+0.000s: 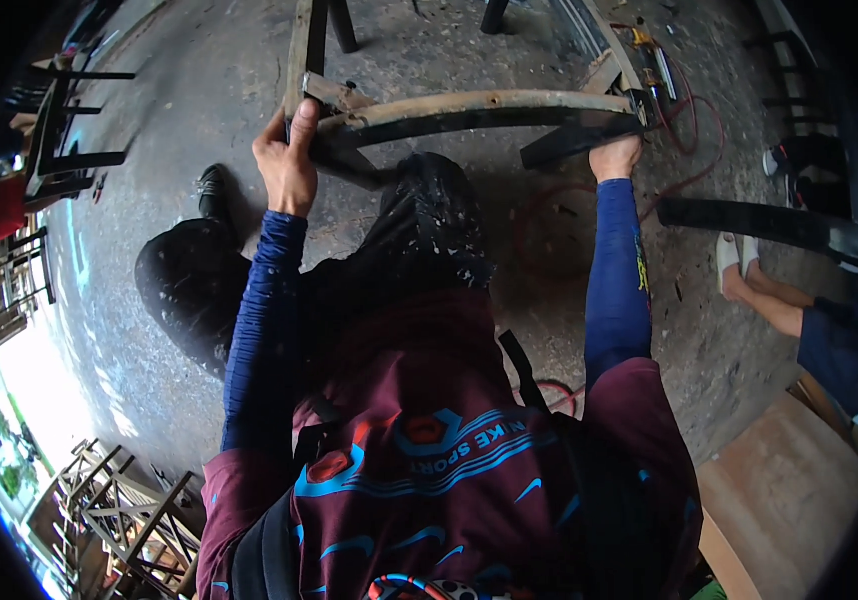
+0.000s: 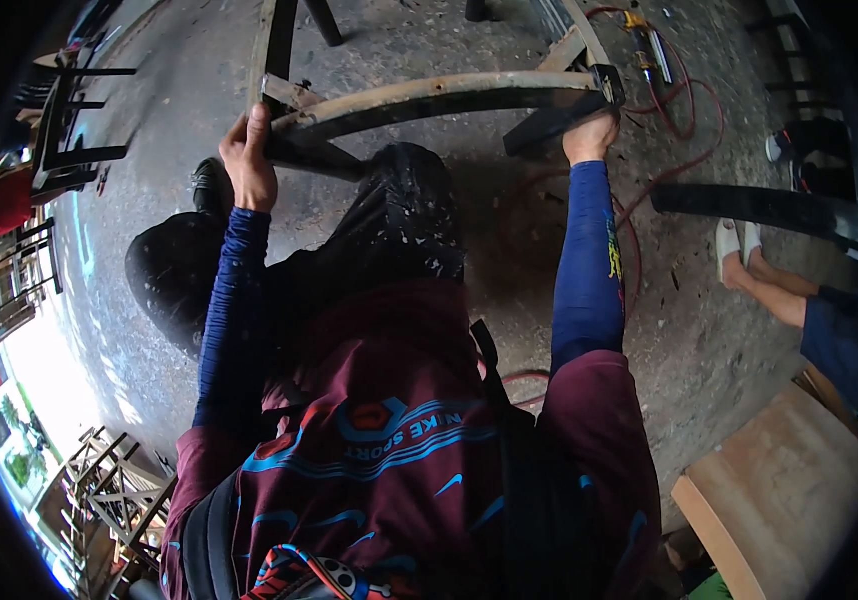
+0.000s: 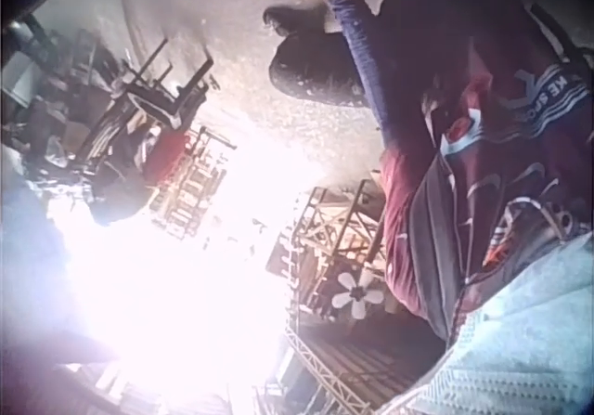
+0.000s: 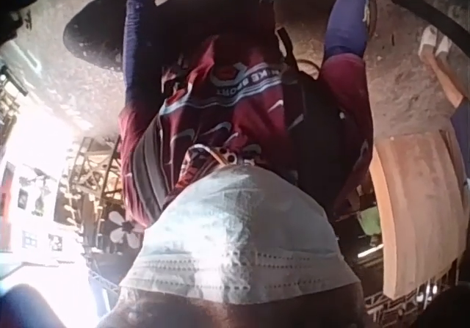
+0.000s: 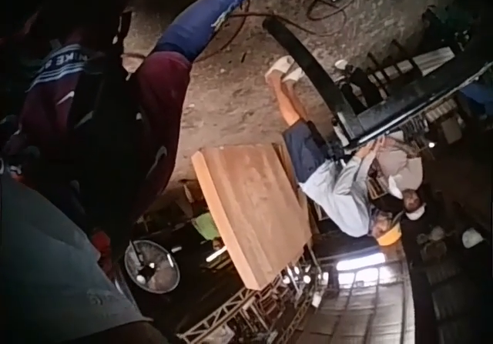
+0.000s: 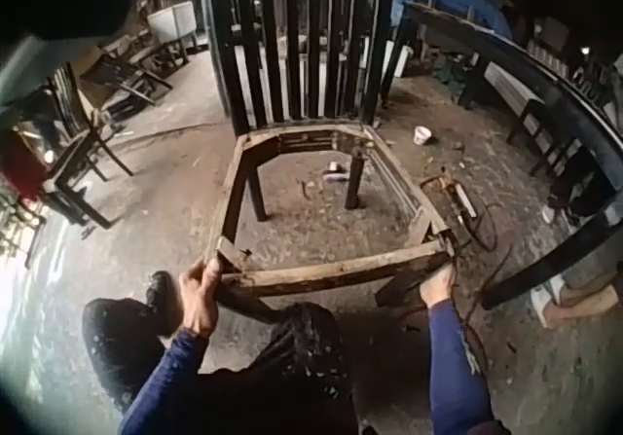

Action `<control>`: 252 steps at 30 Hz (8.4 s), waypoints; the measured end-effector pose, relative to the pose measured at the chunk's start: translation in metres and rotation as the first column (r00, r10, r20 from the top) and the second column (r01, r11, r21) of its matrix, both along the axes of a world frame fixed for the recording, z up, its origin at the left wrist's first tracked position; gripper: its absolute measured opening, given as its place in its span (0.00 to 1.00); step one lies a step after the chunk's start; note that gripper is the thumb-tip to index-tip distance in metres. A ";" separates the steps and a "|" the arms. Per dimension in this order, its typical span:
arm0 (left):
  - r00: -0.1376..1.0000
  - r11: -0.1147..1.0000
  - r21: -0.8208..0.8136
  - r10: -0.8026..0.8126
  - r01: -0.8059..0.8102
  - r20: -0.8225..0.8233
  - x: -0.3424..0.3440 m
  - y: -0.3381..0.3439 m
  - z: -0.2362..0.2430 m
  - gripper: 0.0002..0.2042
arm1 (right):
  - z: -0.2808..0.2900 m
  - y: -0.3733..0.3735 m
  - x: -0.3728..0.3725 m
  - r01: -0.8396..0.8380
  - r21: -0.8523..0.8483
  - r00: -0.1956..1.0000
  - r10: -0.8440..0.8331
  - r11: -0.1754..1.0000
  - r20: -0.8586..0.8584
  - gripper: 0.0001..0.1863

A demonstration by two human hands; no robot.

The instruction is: Repairing a wooden chair by drilling and assembling components.

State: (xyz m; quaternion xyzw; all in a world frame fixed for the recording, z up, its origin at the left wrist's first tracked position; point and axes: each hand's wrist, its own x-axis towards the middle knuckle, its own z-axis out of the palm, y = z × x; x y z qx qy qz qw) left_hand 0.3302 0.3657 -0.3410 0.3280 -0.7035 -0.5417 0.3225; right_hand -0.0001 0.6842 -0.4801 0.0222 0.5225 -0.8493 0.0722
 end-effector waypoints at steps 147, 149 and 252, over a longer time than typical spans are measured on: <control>0.943 0.773 0.599 -0.322 0.206 0.091 -0.050 -0.016 0.019 0.30 | 0.180 -0.187 0.113 -0.886 0.457 0.300 0.845 0.075 0.443 0.14; 0.945 0.775 0.599 -0.314 0.200 0.090 -0.051 -0.015 0.016 0.30 | 0.186 -0.190 0.111 -0.959 0.264 0.235 0.811 0.103 0.535 0.14; 0.955 0.813 0.572 -0.242 0.103 0.172 -0.062 -0.020 0.014 0.31 | 0.177 -0.205 0.107 -0.709 0.700 0.010 0.991 -0.087 0.134 0.18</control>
